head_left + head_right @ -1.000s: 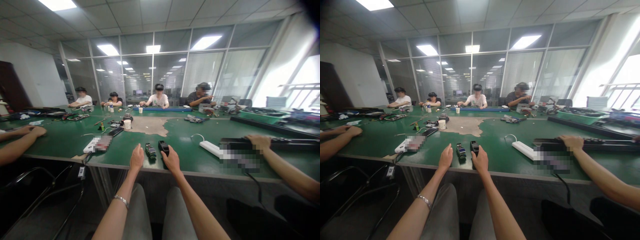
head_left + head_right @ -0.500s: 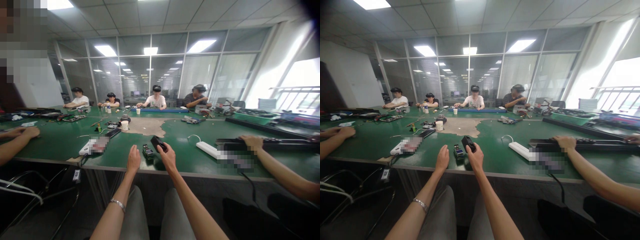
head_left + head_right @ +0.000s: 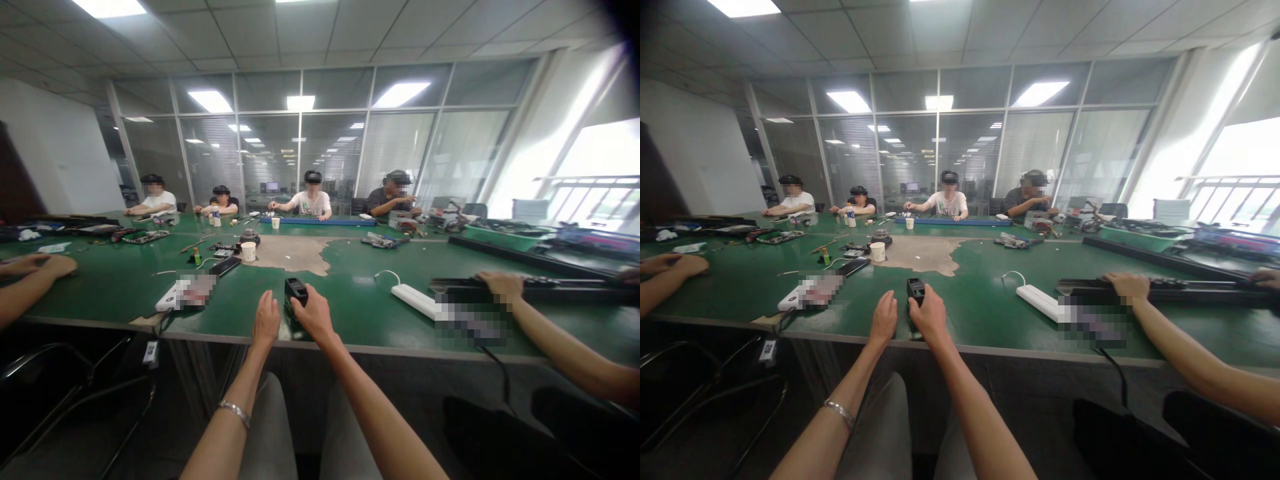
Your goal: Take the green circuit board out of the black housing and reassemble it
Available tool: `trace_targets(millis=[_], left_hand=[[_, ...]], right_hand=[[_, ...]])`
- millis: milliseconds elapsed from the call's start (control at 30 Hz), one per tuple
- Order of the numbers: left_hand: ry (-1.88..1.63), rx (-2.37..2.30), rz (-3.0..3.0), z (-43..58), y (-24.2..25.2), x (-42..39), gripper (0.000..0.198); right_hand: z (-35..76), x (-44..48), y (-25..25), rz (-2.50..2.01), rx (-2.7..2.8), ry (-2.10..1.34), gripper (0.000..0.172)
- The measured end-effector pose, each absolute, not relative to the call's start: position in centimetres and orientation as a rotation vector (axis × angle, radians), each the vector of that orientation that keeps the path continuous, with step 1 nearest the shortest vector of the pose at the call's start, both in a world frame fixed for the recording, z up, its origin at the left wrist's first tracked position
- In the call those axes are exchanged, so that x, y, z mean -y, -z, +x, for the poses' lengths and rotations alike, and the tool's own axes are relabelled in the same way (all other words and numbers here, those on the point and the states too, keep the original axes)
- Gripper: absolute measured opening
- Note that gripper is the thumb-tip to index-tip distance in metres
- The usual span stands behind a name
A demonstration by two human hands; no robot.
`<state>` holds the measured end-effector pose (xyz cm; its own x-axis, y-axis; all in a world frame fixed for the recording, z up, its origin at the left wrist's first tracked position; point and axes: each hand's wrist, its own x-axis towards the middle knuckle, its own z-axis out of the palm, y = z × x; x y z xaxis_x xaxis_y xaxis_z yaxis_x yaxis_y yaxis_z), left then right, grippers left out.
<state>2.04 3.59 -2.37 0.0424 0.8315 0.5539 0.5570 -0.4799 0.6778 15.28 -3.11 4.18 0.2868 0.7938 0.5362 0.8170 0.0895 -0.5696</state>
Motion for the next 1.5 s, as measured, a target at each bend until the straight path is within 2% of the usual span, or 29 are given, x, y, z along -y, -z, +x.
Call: trace_targets(millis=[133, 333, 400, 533, 600, 800, 1033, 1333, 1500], left_hand=[[-1.399, -1.418, 2.042, 2.0, 2.5, -3.7, 0.049], [-1.378, -1.416, 2.066, 1.9, 2.4, -3.6, 0.049], [-1.366, -1.412, 2.072, 1.9, 2.4, -3.6, 0.048], [-1.352, -1.405, 2.077, 1.8, 2.1, -3.4, 0.047], [-1.345, -1.403, 2.088, 1.8, 1.9, -3.2, 0.047], [-1.293, -1.385, 2.099, 1.8, 1.5, -2.6, 0.048], [-1.284, -1.388, 2.085, 1.8, 1.3, -2.3, 0.046], [-1.29, -1.388, 2.097, 1.8, 1.3, -2.4, 0.049], [-1.311, -1.369, 2.066, 1.8, 1.2, -2.3, 0.048]], right_hand=[[14.9, 3.3, -3.7, -1.728, 1.557, 0.074, 0.045], [14.8, 3.5, -2.1, -1.764, 1.575, 0.047, 0.022], [14.9, 3.4, -1.7, -1.754, 1.58, 0.049, 0.025], [15.0, 3.0, -0.7, -1.699, 1.593, 0.059, 0.045], [15.1, 2.9, -0.3, -1.671, 1.595, 0.053, 0.049], [15.2, 2.8, -1.5, -1.604, 1.559, 0.038, 0.044], [17.7, 2.8, -4.5, -1.55, 1.323, 0.047, 0.053], [22.6, 2.4, 0.1, -1.713, 1.31, 0.175, 0.06], [22.8, 2.1, 1.8, -1.732, 1.36, 0.15, 0.057]])
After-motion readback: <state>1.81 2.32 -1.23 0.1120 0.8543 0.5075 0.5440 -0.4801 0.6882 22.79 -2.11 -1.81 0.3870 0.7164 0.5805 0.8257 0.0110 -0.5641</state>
